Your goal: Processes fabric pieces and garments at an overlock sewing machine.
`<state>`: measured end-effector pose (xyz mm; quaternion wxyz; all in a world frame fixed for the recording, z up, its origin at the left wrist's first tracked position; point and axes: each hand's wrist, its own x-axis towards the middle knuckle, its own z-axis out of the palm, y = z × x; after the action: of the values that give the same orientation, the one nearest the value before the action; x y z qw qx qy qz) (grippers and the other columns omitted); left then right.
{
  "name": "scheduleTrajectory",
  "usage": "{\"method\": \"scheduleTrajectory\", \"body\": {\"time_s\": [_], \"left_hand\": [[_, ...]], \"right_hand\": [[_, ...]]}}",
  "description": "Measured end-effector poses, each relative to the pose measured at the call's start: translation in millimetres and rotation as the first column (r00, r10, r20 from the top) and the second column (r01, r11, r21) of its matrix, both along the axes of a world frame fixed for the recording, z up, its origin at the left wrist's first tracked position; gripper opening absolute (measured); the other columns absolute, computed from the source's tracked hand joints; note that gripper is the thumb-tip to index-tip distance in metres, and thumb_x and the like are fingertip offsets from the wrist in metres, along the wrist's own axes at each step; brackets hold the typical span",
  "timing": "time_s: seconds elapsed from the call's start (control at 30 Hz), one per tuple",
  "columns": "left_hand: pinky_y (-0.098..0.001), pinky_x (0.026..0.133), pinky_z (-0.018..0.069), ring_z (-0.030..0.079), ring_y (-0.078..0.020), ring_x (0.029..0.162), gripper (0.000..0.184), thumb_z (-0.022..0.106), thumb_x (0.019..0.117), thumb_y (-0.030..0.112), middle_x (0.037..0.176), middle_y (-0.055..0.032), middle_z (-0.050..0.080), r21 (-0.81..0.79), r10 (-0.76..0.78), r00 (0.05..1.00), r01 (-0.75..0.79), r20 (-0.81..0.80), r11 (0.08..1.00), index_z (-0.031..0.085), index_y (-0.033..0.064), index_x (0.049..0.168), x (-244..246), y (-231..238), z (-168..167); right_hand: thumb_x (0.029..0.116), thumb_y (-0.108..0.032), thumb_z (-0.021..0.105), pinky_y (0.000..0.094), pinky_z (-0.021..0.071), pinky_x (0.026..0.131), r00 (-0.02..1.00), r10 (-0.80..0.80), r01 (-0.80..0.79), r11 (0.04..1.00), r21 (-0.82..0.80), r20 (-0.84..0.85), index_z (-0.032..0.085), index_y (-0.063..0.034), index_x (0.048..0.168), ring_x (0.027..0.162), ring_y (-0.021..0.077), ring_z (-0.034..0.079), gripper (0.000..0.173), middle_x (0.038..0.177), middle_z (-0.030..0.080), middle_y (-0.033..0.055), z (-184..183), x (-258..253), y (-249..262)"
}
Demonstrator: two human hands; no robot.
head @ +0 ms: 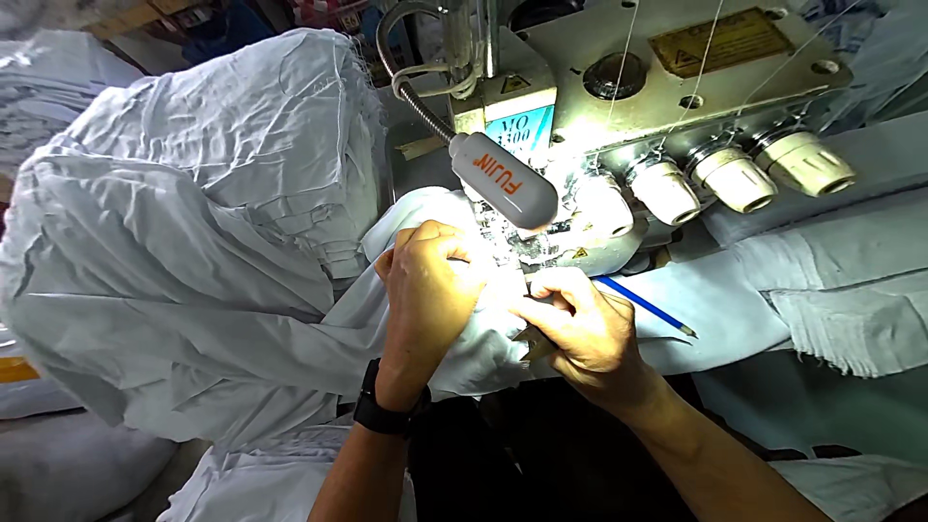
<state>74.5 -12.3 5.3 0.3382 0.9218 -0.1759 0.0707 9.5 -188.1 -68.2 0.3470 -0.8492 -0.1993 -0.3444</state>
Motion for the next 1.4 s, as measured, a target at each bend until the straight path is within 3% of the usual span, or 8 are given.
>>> {"method": "scheduleTrajectory", "body": {"time_s": [0.6,0.93,1.2,1.3,1.4], "left_hand": [[-0.0527,0.091,0.0399,0.062,-0.0169,0.099,0.014,0.075,0.085,0.013,0.099,0.0006,0.07,-0.034,0.007,1.0,-0.006,0.012,0.999,0.071,0.0149,0.071,-0.3,-1.8,-1.5],[-0.0512,0.089,0.0407,0.062,-0.0157,0.096,0.016,0.075,0.0853,0.013,0.097,0.0011,0.069,-0.048,-0.001,1.0,0.001,0.0,0.999,0.07,0.015,0.07,-0.2,-0.3,-0.6],[-0.0522,0.089,0.0405,0.062,-0.0171,0.095,0.015,0.076,0.0817,0.013,0.097,0.0002,0.069,-0.049,0.015,1.0,-0.014,0.015,0.999,0.069,0.0153,0.069,-0.9,-2.2,-2.3],[-0.051,0.084,0.0427,0.062,-0.0193,0.093,0.006,0.075,0.0797,0.014,0.097,-0.0019,0.068,-0.02,0.058,0.995,-0.056,0.086,0.998,0.069,0.015,0.08,-1.3,-7.8,-6.0],[-0.0511,0.094,0.0426,0.066,-0.017,0.102,0.005,0.072,0.0847,0.014,0.107,-0.0007,0.073,0.016,0.059,0.978,-0.063,0.198,0.998,0.077,0.0145,0.084,-3.8,-10.6,-10.1]], "right_hand": [[0.0926,-0.005,0.06,0.0284,0.0486,0.061,1.0,0.008,-0.008,1.0,0.008,-0.008,0.078,-0.0114,0.101,0.076,0.0164,0.061,0.02,0.1,0.066,0.0125,-2.1,-1.3,-2.7],[0.0939,-0.004,0.06,0.0306,0.0532,0.067,0.999,0.031,-0.03,0.998,-0.053,0.03,0.077,-0.0113,0.101,0.084,0.0196,0.069,0.02,0.113,0.073,0.0135,-0.8,1.6,-4.7],[0.0935,-0.004,0.059,0.0321,0.0479,0.056,0.999,0.035,-0.032,0.99,-0.137,0.02,0.077,-0.0107,0.101,0.071,0.0196,0.067,0.021,0.111,0.076,0.0106,3.3,3.3,-6.2],[0.0934,-0.004,0.058,0.0319,0.0443,0.053,1.0,0.028,-0.029,0.983,-0.181,-0.007,0.078,-0.0109,0.102,0.065,0.0184,0.063,0.022,0.112,0.076,0.0089,9.7,2.7,-6.9],[0.0938,-0.006,0.058,0.032,0.0426,0.051,1.0,0.011,-0.016,0.977,-0.213,-0.026,0.078,-0.0116,0.103,0.062,0.0177,0.062,0.022,0.113,0.076,0.0079,14.0,1.4,-6.6]]}}
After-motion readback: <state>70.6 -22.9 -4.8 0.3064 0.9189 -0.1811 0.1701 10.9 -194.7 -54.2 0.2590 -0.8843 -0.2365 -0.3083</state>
